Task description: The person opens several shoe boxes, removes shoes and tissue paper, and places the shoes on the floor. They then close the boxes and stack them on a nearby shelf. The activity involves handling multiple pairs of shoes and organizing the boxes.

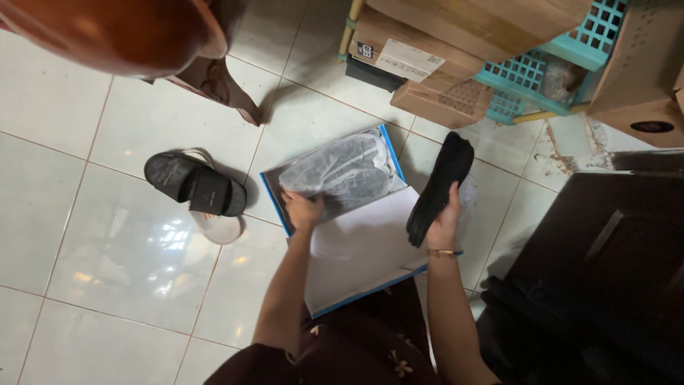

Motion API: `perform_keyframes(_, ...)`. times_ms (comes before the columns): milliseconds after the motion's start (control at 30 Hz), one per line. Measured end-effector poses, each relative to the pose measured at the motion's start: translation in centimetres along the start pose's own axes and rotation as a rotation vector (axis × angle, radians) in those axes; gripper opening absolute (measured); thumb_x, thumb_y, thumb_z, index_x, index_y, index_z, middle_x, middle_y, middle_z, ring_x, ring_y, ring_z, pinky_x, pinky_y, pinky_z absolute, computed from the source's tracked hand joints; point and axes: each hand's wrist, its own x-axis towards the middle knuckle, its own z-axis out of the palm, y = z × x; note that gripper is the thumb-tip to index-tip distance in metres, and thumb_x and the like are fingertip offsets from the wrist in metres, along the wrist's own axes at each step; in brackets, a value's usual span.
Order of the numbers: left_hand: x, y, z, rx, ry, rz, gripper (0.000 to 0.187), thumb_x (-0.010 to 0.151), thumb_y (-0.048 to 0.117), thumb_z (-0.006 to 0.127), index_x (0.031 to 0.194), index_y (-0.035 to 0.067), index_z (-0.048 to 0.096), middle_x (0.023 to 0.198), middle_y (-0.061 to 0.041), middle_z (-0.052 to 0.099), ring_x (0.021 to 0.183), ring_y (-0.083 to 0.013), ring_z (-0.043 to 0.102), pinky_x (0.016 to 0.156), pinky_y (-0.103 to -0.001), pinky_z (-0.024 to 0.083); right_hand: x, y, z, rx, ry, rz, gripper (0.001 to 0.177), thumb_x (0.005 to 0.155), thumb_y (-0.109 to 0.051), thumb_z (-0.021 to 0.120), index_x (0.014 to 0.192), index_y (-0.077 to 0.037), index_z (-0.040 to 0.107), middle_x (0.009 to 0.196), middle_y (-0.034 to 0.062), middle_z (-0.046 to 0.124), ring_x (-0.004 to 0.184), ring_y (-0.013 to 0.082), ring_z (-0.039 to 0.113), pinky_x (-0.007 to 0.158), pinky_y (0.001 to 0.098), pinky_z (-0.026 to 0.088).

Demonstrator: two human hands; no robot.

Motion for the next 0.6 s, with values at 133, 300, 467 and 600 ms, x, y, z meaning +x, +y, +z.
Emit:
perform_keyframes(133, 1.4, 1.6, 0.6, -0.241, 0.306, 0.100, 0.122, 0.072, 0.037, 0.103, 0.149, -0.014, 0.023, 0.148, -0.037, 0.036, 0.138, -0.0476, 0.043, 0.113, -0.052, 0.039, 0.1, -0.1, 0.3, -0.006, -0.077, 0.009, 0.055, 0.099, -0.045, 0.069, 0.134, -0.002, 0.060, 0.117, 0.0113, 0.069, 0.100, 0.0234, 0.068, 0.087, 0.0349, 0.057)
perform_keyframes(300, 6.2, 0.9, 2.0, -0.810, 0.076, -0.399, 0.092, 0.071, 0.033, 0.094, 0.141, 0.011, 0.039, 0.125, -0.017, 0.057, 0.109, -0.0233, 0.058, 0.093, -0.035, 0.053, 0.1, -0.4, 0.3, 0.123, -0.174, 0.141, 0.063, 0.099, -0.051, 0.067, 0.134, 0.001, 0.059, 0.112, 0.0129, 0.069, 0.095, 0.0237, 0.067, 0.082, 0.0348, 0.057)
perform_keyframes(467, 7.8, -0.5, 2.5, -0.749, 0.114, -0.463, 0.064, 0.072, 0.024, 0.091, 0.125, 0.012, 0.057, 0.114, -0.011, 0.065, 0.101, -0.0199, 0.063, 0.088, -0.034, 0.055, 0.6, -0.3, -0.6, 0.095, -0.204, 0.111, 0.064, 0.098, -0.052, 0.068, 0.135, 0.000, 0.061, 0.113, 0.0133, 0.070, 0.094, 0.0259, 0.067, 0.082, 0.0379, 0.056)
perform_keyframes(600, 6.7, -1.5, 2.4, -0.619, 0.034, -0.494, 0.056, 0.081, 0.027, 0.084, 0.129, 0.017, 0.056, 0.109, -0.012, 0.066, 0.097, -0.0210, 0.064, 0.089, -0.034, 0.053, 0.5, 0.2, 0.2, 0.030, -0.008, 0.034, 0.058, 0.096, -0.047, 0.070, 0.136, -0.005, 0.061, 0.125, 0.0111, 0.069, 0.114, 0.0289, 0.065, 0.105, 0.0444, 0.052)
